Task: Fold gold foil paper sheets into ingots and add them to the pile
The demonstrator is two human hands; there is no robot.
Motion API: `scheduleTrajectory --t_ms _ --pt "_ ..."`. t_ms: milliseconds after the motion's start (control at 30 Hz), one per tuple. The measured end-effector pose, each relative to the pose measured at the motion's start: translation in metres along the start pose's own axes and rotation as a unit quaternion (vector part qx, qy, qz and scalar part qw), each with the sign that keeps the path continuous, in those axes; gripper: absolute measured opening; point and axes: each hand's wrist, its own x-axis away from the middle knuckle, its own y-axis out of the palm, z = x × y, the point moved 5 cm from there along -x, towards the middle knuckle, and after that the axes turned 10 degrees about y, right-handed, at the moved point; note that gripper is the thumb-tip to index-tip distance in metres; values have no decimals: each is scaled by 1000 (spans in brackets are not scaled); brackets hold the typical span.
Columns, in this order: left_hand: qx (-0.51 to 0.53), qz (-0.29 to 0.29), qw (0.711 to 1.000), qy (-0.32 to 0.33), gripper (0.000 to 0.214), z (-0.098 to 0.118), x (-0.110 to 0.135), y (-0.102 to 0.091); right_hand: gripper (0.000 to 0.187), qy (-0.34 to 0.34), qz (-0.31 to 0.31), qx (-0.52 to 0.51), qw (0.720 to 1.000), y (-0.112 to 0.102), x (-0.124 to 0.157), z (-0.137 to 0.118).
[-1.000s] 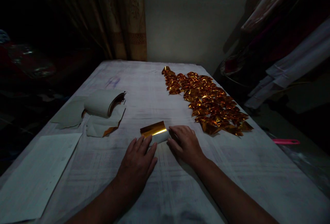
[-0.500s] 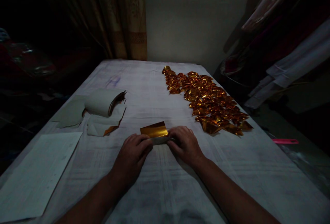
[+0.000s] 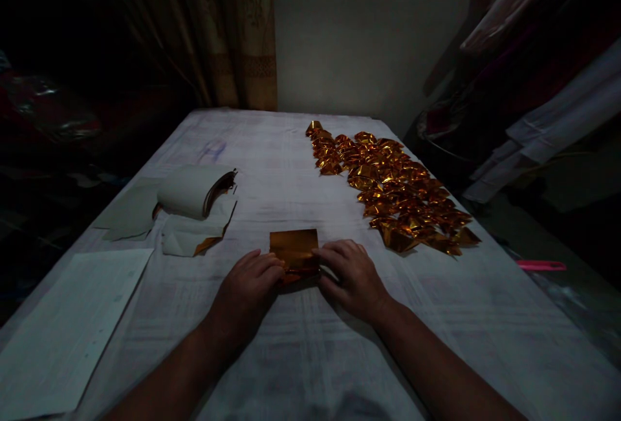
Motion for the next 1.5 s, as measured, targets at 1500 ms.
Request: scheduleTrajectory --t_ms 1500 --pt "-68 14 985 -156 20 -18 -1 8 9 145 17 83 986 19 -9 -1"
